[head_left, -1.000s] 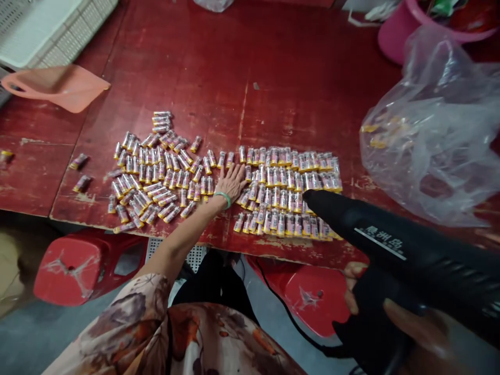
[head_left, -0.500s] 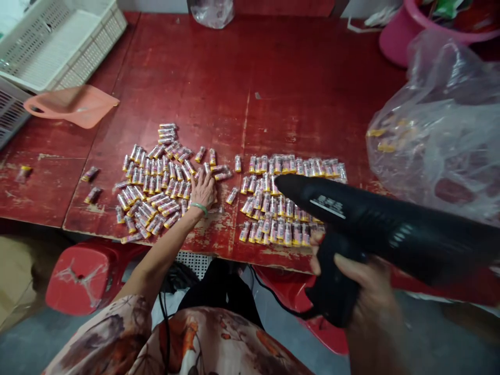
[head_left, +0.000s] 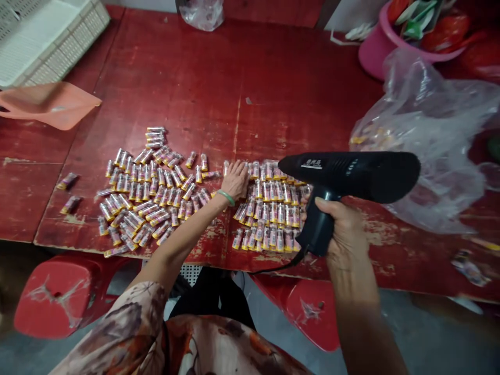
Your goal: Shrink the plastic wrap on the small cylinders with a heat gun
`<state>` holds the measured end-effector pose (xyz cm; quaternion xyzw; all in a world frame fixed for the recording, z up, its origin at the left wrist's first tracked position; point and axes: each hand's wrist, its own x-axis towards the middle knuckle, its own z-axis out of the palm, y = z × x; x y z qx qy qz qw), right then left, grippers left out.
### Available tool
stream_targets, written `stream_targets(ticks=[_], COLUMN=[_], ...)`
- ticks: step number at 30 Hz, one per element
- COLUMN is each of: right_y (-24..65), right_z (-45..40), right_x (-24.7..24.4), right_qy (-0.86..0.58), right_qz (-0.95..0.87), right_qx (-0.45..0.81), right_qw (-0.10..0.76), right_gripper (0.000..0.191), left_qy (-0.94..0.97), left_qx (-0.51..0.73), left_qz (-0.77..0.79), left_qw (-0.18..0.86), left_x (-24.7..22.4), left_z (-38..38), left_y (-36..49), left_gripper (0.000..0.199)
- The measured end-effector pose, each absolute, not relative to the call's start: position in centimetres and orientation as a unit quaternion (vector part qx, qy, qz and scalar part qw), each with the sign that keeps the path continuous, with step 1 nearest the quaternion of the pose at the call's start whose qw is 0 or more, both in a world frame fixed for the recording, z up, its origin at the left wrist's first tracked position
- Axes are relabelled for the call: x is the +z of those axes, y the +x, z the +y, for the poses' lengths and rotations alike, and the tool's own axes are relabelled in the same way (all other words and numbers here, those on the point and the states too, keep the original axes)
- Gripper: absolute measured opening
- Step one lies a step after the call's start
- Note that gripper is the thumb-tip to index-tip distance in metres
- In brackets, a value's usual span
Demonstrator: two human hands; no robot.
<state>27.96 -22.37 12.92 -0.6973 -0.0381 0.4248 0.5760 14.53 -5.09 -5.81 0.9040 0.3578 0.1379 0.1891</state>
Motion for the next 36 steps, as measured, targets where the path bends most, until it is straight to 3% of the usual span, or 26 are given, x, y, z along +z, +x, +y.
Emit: stream_targets(ticks=[4, 10, 27, 36], right_y=[28.2, 28.0, 24.6, 25.8], right_z=[-24.0, -25.1, -20.6, -24.0], right_x=[14.1, 14.7, 11.9, 13.3], right_qy=[-0.677, -0.683, -0.636, -0.686], right_qz=[-0.011, -0.016, -0.088, -0.057], right_qx=[0.464, 0.433, 0.549, 0.477], right_qw=[0.571, 0.588, 0.534, 0.547], right_gripper=[0.034, 0.030, 0.033, 0.040], left_qy=[0.909, 0.913, 0.901, 0.910], left_qx=[0.099, 0.051, 0.033, 0.094], left_qz=[0.340, 0.335, 0.413, 0.378], left_qw=[0.222, 0.227, 0.127, 0.143], left_x=[-6.6, -7.4, -6.8, -5.8], left_z=[-4.5, -3.1, -2.0, -6.1], left_y=[18.2, 19.1, 7.3, 7.3], left_gripper=[0.050, 0.046, 0.043, 0.039])
